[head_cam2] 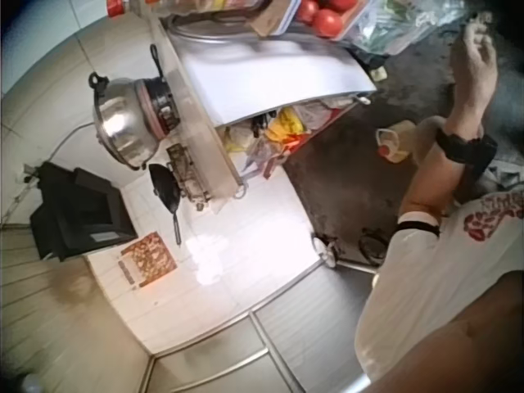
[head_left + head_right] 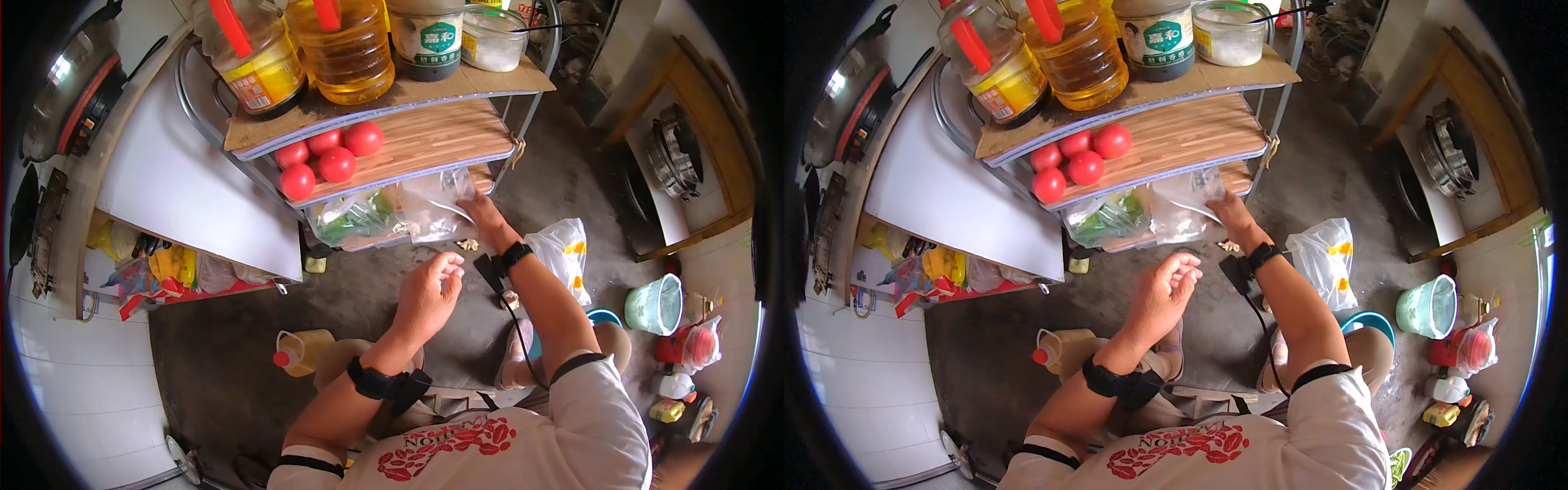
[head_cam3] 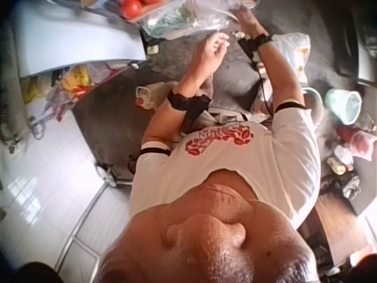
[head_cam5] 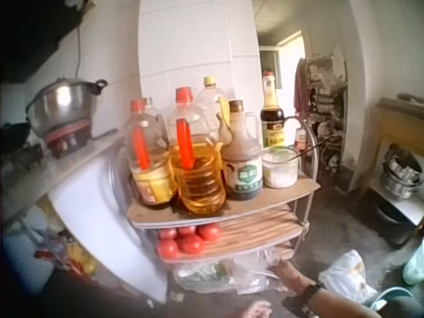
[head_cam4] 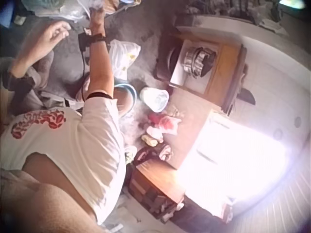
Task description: Peeling and prepping cloves of garlic in a kitchen environment.
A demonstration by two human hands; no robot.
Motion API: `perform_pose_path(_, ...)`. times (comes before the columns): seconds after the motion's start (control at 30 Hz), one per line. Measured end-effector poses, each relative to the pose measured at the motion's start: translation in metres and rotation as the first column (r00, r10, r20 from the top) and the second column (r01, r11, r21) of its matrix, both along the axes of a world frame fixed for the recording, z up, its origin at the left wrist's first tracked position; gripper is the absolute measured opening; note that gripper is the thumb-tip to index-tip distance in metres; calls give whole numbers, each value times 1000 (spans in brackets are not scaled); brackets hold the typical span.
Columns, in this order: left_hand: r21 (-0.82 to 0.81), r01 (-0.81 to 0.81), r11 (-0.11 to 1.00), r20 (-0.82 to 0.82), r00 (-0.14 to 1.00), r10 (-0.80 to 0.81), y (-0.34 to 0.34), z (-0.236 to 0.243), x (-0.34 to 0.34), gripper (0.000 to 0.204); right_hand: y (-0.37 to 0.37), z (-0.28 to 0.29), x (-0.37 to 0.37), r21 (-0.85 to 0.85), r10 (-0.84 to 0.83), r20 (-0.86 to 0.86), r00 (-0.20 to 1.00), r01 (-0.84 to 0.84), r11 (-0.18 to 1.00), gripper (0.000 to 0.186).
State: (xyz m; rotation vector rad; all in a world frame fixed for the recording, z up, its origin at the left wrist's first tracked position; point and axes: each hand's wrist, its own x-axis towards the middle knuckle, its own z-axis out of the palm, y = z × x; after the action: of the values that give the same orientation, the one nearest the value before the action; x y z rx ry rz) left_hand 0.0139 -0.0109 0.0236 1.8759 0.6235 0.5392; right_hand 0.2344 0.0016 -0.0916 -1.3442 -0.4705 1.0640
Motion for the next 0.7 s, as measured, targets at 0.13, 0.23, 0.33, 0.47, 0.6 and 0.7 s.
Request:
perform_pose_path(0.13,-8,12,1000,-5,1000,-12,0,3,1,17,45,-24,18,-47,-1,88,996,5,999,21)
perform_pose_path(0.23,-19,18,1000,-17,1000,-18,0,5,1,19,75,-52,29,-264,-100,219,971,158,952,20)
perform_pose_path(0.33,-19,16,1000,-22,1000,-17,-1,2,2,20,109,-82,46,-418,122,430,894,77,905,29)
perform_pose_path(0.47,5,46,999,-89,995,-45,0,12,4,19,133,-108,40,-331,172,827,535,217,918,34)
perform_pose_path(0.6,74,76,994,-98,993,-69,-3,12,9,21,149,-121,37,-175,102,968,229,324,930,39)
perform_pose_path(0.7,108,65,992,-146,988,-49,-2,15,3,21,149,-75,4,-326,191,899,394,310,893,45)
